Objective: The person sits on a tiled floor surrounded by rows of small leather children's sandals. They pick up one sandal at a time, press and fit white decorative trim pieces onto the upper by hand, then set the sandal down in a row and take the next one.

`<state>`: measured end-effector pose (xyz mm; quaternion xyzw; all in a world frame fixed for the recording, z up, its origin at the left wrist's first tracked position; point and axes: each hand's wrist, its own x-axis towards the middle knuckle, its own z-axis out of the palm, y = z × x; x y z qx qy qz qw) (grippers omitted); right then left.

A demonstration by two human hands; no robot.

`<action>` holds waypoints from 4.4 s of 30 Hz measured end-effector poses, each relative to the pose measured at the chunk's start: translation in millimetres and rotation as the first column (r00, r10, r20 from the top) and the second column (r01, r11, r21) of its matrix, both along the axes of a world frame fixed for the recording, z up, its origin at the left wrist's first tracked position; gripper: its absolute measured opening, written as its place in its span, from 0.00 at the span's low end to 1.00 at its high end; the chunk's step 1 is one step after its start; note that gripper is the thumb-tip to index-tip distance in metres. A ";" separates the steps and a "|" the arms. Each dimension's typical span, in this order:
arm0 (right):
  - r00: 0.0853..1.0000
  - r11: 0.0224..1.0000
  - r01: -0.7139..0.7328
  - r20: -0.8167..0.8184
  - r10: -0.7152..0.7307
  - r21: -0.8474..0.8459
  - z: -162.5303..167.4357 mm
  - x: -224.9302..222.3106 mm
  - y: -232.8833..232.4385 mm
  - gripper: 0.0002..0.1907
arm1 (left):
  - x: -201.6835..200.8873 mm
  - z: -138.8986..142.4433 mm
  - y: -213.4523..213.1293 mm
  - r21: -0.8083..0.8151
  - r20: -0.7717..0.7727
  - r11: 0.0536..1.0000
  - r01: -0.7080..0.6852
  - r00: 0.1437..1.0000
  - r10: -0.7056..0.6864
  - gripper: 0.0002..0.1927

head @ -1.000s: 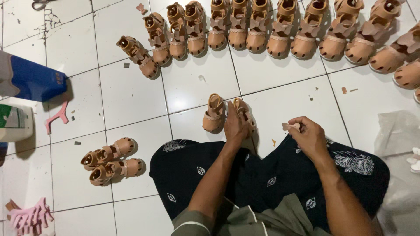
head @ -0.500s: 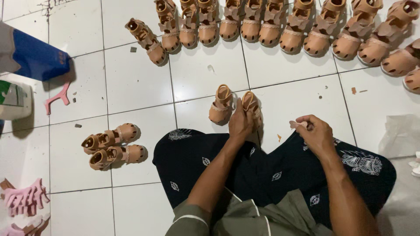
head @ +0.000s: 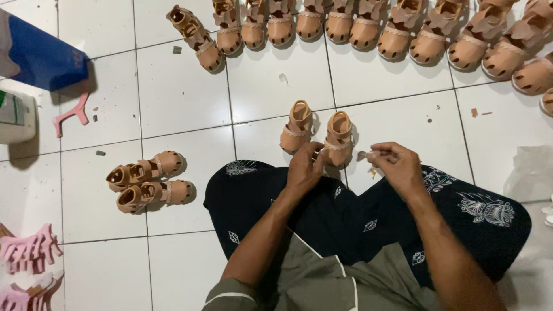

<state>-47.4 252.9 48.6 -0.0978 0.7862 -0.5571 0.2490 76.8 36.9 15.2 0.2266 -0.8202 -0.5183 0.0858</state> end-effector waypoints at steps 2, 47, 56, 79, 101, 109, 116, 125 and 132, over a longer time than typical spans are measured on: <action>0.999 0.997 0.025 0.046 -0.022 -0.070 -5.4 6.0 -17.5 0.16 | -4.6 2.6 4.4 0.033 -0.060 0.997 0.066 0.996 -0.064 0.18; 0.990 0.996 0.088 -0.105 -0.090 -0.028 -32.2 2.0 -59.9 0.13 | -37.6 11.2 -2.4 -0.037 -0.232 0.998 -0.059 0.971 0.049 0.07; 0.988 0.996 0.092 -0.129 -0.090 0.010 -38.4 1.4 -59.4 0.12 | -38.6 7.7 -3.1 -0.023 -0.215 0.998 -0.062 0.975 0.055 0.06; 0.904 0.992 0.111 0.408 -0.124 0.055 -43.9 12.6 -49.5 0.29 | -24.4 -40.6 2.0 0.613 0.012 0.777 -0.143 0.985 0.171 0.17; 0.702 0.788 -0.576 -0.363 0.613 0.217 217.6 82.9 -7.6 0.20 | 62.0 132.8 43.3 0.988 0.004 0.156 -0.011 0.999 0.043 0.33; 0.669 0.748 -0.594 -0.334 0.664 0.296 197.9 91.4 -4.1 0.08 | 72.3 128.7 55.1 0.989 -0.010 0.147 0.009 1.000 0.004 0.32; 0.812 0.836 -0.548 -0.227 0.538 0.024 190.6 96.1 7.8 0.08 | 72.5 136.4 54.8 0.956 -0.055 0.288 0.050 0.998 0.011 0.33; 0.848 0.881 -0.435 -0.247 0.470 0.186 178.5 103.8 0.1 0.09 | 71.5 134.1 57.3 0.924 -0.061 0.379 0.044 0.998 0.032 0.33; 0.666 0.770 -0.608 -0.404 0.627 0.193 177.3 86.8 15.1 0.12 | 76.4 128.8 51.2 0.946 0.004 0.323 0.002 1.000 -0.018 0.33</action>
